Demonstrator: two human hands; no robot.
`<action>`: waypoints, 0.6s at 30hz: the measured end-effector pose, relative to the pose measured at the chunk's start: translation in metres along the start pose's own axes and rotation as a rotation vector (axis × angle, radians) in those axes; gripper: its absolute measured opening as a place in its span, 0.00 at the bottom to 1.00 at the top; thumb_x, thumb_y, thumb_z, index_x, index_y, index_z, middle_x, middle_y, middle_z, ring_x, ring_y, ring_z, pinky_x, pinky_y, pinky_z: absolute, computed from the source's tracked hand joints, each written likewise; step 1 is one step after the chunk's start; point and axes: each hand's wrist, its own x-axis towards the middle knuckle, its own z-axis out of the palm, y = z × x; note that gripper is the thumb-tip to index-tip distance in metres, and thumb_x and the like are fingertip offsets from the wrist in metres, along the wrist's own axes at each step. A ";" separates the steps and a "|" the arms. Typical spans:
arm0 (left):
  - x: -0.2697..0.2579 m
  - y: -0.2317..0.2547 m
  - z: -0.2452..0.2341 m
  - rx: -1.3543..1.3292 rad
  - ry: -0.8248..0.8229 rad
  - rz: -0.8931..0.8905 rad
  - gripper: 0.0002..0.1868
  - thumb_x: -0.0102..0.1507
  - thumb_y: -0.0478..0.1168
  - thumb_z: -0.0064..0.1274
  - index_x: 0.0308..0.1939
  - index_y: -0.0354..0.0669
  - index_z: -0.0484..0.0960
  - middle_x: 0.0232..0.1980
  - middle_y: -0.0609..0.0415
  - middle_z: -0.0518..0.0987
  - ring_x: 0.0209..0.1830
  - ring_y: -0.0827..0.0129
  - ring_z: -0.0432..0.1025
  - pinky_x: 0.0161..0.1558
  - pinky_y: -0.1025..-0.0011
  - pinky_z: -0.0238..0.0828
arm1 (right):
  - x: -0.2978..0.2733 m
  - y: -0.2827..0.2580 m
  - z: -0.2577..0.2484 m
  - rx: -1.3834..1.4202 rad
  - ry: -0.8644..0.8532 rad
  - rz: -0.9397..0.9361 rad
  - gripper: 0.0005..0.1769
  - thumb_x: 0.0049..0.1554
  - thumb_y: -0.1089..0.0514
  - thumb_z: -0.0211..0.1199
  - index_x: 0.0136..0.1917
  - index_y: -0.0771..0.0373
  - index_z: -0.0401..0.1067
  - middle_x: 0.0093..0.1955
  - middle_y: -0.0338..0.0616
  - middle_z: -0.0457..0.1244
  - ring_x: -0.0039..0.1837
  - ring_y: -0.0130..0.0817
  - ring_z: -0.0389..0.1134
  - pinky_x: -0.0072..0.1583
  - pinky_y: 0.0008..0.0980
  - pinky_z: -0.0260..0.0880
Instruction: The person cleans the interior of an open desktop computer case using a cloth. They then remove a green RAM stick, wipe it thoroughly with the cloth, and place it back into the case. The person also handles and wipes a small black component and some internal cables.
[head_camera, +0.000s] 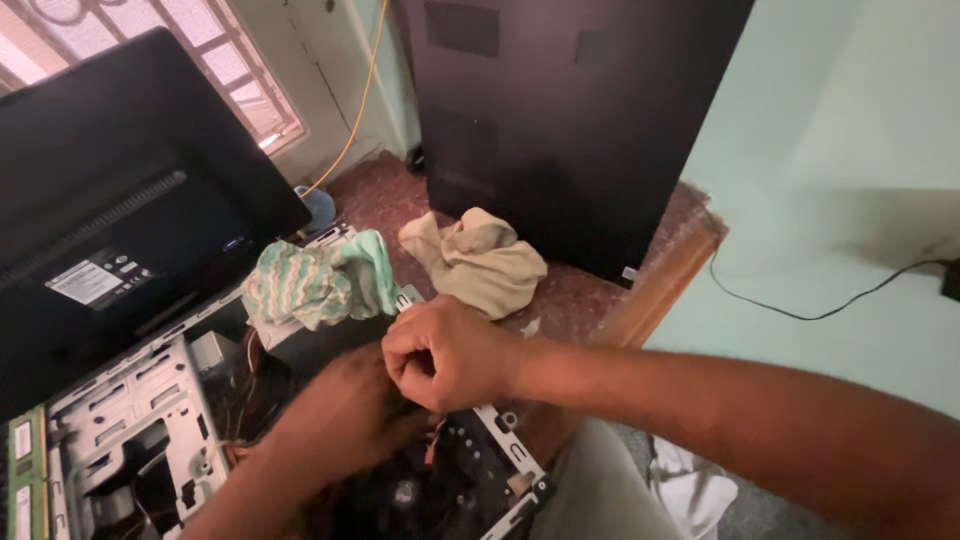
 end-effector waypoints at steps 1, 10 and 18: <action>0.003 -0.006 0.007 -0.040 -0.058 -0.075 0.22 0.50 0.45 0.68 0.46 0.42 0.82 0.48 0.49 0.83 0.52 0.51 0.75 0.53 0.57 0.72 | 0.000 0.001 0.000 0.007 0.009 -0.001 0.02 0.47 0.66 0.59 0.33 0.63 0.71 0.33 0.43 0.66 0.41 0.41 0.70 0.45 0.36 0.70; 0.018 -0.022 0.069 0.342 0.053 0.290 0.21 0.40 0.42 0.63 0.36 0.39 0.82 0.44 0.43 0.80 0.48 0.44 0.73 0.45 0.49 0.72 | 0.000 0.009 -0.001 0.077 0.045 -0.028 0.02 0.48 0.68 0.57 0.33 0.65 0.69 0.33 0.44 0.65 0.39 0.40 0.68 0.48 0.36 0.69; 0.027 -0.015 0.090 0.490 -0.420 -0.293 0.19 0.52 0.45 0.63 0.47 0.48 0.84 0.54 0.50 0.78 0.58 0.54 0.72 0.53 0.59 0.71 | 0.001 0.006 -0.001 0.064 0.045 -0.023 0.02 0.48 0.67 0.58 0.33 0.66 0.68 0.33 0.44 0.64 0.39 0.40 0.68 0.50 0.36 0.70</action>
